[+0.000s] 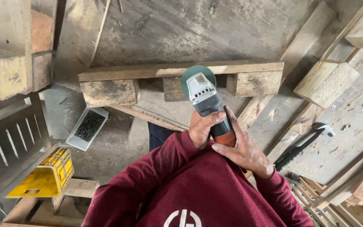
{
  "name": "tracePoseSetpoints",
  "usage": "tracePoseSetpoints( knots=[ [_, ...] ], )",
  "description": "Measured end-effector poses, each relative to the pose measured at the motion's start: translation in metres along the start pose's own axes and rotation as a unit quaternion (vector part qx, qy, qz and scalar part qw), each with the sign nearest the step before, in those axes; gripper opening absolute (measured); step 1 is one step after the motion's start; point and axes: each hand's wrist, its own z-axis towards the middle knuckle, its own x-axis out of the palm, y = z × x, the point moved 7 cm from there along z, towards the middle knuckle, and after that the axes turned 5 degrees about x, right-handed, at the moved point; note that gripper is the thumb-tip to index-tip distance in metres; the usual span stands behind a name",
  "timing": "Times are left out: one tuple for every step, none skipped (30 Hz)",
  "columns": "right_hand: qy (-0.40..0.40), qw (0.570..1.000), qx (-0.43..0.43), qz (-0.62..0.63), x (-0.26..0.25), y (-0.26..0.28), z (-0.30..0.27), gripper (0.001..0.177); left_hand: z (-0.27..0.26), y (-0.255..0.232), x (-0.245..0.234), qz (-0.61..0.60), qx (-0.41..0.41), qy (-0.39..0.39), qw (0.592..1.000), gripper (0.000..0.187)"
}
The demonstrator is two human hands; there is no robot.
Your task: The person uses an angle grinder to smooth the surface of a wooden pallet. They hold the tool with both hands and move it back and forth across the wood, generating sparks and dust. The person occasionally repositions the pallet to access different areas.
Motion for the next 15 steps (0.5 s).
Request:
tracePoseSetpoints(
  knots=[
    [-0.007,1.000,-0.017,-0.007,0.000,0.004,0.001,0.107,-0.001,-0.001,-0.001,0.001,0.004,0.001,1.000,0.027],
    [-0.014,0.999,-0.031,-0.013,0.001,0.006,0.000,0.106,-0.002,-0.001,-0.001,0.001,0.006,0.001,1.000,0.027],
    [-0.020,0.999,-0.046,-0.018,0.001,0.008,-0.002,0.106,-0.004,0.000,-0.002,0.003,0.006,-0.002,1.000,0.027],
    [-0.025,0.998,-0.049,-0.022,0.001,0.008,-0.004,0.106,-0.004,0.002,-0.002,0.005,0.004,-0.004,1.000,0.027],
    [-0.031,0.998,-0.053,-0.026,0.001,0.007,-0.005,0.106,-0.003,0.005,-0.002,0.007,0.003,-0.005,1.000,0.028],
    [-0.039,0.997,-0.056,-0.030,-0.001,0.006,-0.006,0.106,-0.002,0.009,-0.002,0.007,-0.009,-0.005,1.000,0.029],
    [-0.034,0.998,-0.051,-0.009,0.000,0.004,-0.007,0.107,0.000,0.013,-0.001,0.008,-0.021,-0.004,1.000,0.031],
    [-0.029,0.998,-0.047,0.013,0.000,0.002,-0.009,0.108,0.001,0.017,0.000,0.009,-0.034,-0.003,0.999,0.032],
    [-0.025,0.998,-0.042,0.035,0.000,0.000,-0.010,0.108,0.002,0.019,0.001,0.009,-0.036,0.002,0.999,0.033],
    [-0.031,0.998,-0.048,0.034,0.000,-0.001,-0.011,0.108,0.003,0.021,0.001,0.010,-0.038,0.007,0.999,0.034],
    [-0.036,0.997,-0.053,0.033,-0.001,-0.001,-0.012,0.107,0.004,0.023,0.002,0.010,-0.040,0.013,0.999,0.036],
    [-0.040,0.997,-0.059,0.033,-0.001,-0.001,-0.013,0.106,0.004,0.024,0.002,0.008,-0.042,0.011,0.999,0.036],
    [-0.039,0.997,-0.049,0.035,-0.001,-0.003,-0.014,0.106,0.005,0.025,0.001,0.006,-0.043,0.009,0.999,0.037],
    [-0.037,0.998,-0.039,0.037,0.000,-0.006,-0.014,0.106,0.005,0.026,0.001,0.004,-0.044,0.007,0.999,0.038],
    [-0.036,0.998,-0.028,0.040,0.000,-0.008,-0.014,0.106,0.005,0.028,0.001,0.005,-0.047,0.008,0.999,0.038]
  ],
)
